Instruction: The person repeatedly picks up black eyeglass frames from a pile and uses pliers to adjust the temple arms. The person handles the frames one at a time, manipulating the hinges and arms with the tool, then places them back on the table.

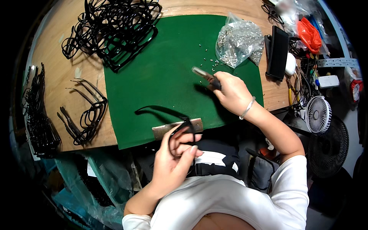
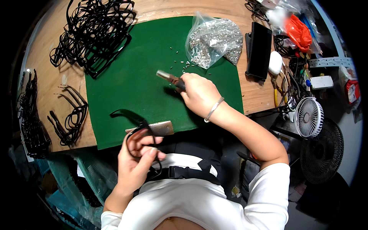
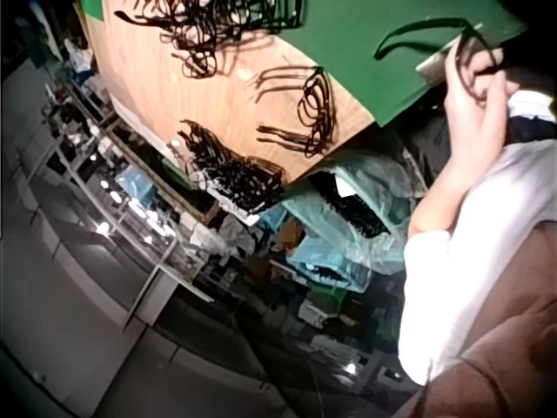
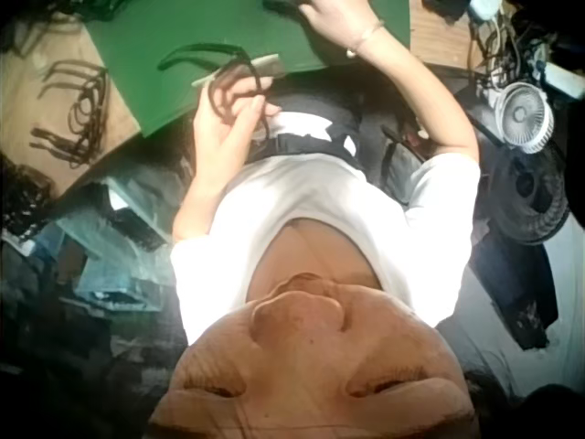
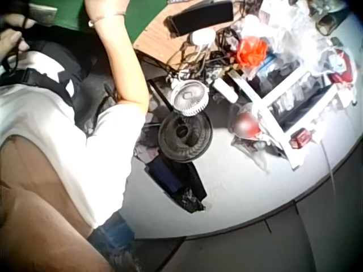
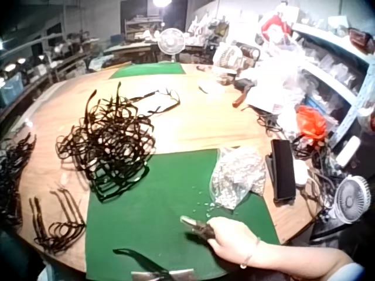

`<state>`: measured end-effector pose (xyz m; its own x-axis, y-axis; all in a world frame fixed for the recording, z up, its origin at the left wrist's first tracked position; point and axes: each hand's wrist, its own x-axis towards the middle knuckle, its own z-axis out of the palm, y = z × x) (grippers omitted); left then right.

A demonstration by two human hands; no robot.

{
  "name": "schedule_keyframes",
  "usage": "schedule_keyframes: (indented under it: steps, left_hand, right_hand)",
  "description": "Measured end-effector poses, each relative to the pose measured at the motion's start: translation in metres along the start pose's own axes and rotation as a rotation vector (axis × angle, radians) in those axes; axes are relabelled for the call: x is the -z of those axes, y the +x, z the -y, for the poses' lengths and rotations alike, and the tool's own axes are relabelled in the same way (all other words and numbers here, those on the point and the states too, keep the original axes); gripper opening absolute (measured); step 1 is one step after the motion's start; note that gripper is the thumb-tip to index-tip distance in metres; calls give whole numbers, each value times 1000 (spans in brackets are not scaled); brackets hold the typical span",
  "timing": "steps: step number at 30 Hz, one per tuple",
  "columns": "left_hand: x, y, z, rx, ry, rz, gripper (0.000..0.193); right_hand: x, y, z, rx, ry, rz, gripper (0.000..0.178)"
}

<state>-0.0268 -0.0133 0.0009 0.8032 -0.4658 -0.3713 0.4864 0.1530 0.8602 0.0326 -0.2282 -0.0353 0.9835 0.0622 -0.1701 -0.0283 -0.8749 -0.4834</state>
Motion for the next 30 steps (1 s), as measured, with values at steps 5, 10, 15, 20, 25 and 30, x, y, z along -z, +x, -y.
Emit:
schedule_keyframes:
  steps: [5, 10, 15, 20, 25, 30]
  left_hand:
    - [8, -5, -3, -96, -20, -82, 48]
    - [1, 5, 10, -88, 55, -22, 50]
    - [9, 4, 17, -69, 40, -64, 48]
    - [12, 5, 13, -68, 39, -61, 47]
    - [3, 9, 18, -110, 34, -33, 47]
    - [-4, 8, 21, -141, 14, -107, 48]
  right_hand:
    - [1, -4, 0, -48, 66, 41, 15]
    - [-15, 4, 7, -30, -44, -87, 19]
    - [-21, 1, 11, -16, -121, -118, 21]
    - [-28, -5, 12, 86, -210, -211, 22]
    - [-25, -4, 8, 131, -235, -169, 23]
    - [4, -25, 52, -3, 463, -25, 17]
